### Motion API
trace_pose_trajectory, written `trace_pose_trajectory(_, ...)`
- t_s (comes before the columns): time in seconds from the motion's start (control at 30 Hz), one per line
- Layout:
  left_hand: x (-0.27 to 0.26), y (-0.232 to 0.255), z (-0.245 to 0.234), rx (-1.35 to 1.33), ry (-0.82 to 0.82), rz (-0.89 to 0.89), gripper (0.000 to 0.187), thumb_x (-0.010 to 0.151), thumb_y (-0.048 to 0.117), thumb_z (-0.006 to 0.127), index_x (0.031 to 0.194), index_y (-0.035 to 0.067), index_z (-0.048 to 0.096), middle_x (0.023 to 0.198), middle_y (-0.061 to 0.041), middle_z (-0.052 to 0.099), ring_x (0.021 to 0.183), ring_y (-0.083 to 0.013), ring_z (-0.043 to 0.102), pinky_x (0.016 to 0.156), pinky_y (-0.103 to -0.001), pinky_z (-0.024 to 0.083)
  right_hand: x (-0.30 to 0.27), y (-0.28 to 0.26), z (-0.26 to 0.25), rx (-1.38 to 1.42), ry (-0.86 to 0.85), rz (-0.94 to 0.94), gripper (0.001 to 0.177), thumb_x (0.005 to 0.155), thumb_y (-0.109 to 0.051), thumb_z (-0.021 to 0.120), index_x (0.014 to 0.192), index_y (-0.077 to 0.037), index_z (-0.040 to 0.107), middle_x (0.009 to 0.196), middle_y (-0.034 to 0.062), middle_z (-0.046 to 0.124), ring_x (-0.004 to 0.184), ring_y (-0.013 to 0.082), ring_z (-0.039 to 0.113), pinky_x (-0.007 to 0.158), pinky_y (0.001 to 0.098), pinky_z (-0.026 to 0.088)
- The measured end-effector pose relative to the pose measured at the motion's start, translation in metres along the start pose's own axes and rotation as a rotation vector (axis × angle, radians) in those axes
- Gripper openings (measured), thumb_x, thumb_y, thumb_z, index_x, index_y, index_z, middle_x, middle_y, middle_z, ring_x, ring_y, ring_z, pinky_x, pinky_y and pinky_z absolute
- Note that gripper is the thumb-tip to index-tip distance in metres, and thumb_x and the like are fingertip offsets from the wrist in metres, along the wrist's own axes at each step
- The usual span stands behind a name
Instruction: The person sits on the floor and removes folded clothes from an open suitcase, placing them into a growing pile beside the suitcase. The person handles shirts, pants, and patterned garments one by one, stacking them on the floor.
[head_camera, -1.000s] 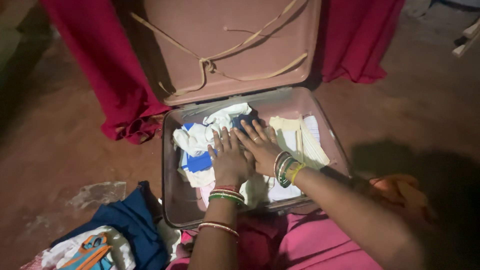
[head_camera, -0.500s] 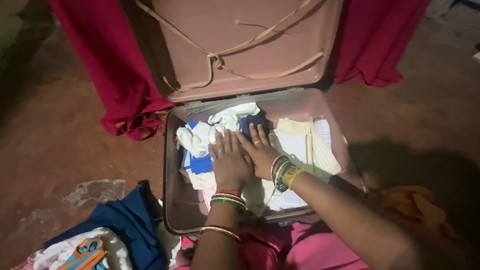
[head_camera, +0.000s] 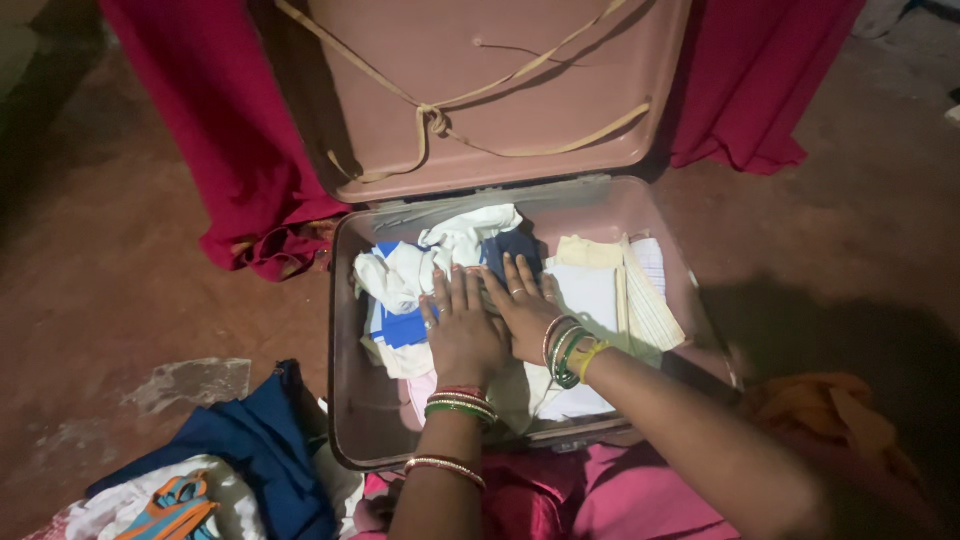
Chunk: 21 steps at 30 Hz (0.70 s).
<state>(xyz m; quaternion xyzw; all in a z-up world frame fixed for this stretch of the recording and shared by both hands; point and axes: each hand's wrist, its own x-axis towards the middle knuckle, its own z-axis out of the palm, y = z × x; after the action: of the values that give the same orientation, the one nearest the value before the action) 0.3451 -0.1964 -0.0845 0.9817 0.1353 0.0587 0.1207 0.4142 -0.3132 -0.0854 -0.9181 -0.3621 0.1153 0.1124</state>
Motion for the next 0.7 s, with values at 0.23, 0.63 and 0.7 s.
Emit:
trace_pose_trajectory(0.23,-0.005,0.004,-0.001,-0.013,-0.003,0.012,0.083,0.086,0.037,0.056,0.158,0.01,0.026,0.167,-0.013,0.018,0.156,-0.036,0.003,0.121,-0.059,0.0,-0.008,0.0,0.005,0.021,0.008,-0.012,0.09,0.088,-0.014,0.06,0.162,-0.012,0.01,0.169,0.0239,-0.002,0.158,0.0404,-0.005,0.118,0.0695,0.009)
trace_pose_trajectory(0.63,-0.039,0.011,-0.036,-0.071,-0.001,0.002,0.086,0.084,0.04,0.061,0.157,0.008,0.029,0.166,-0.016,0.018,0.154,-0.0426,0.002,0.119,-0.065,0.001,-0.045,-0.019,-0.007,0.092,0.129,-0.074,0.082,0.089,-0.014,0.06,0.16,-0.01,0.018,0.169,0.0203,0.005,0.157,0.0392,0.003,0.119,0.0678,0.01)
trace_pose_trajectory(0.7,-0.048,0.011,-0.045,-0.067,-0.047,-0.031,0.082,0.086,0.04,0.061,0.156,0.01,0.031,0.167,-0.017,0.014,0.154,-0.0443,0.0,0.118,-0.069,0.001,-0.053,-0.027,-0.011,0.099,0.158,-0.1,0.082,0.087,-0.013,0.061,0.158,-0.009,0.021,0.168,0.0214,0.009,0.157,0.0395,0.006,0.119,0.0671,0.011)
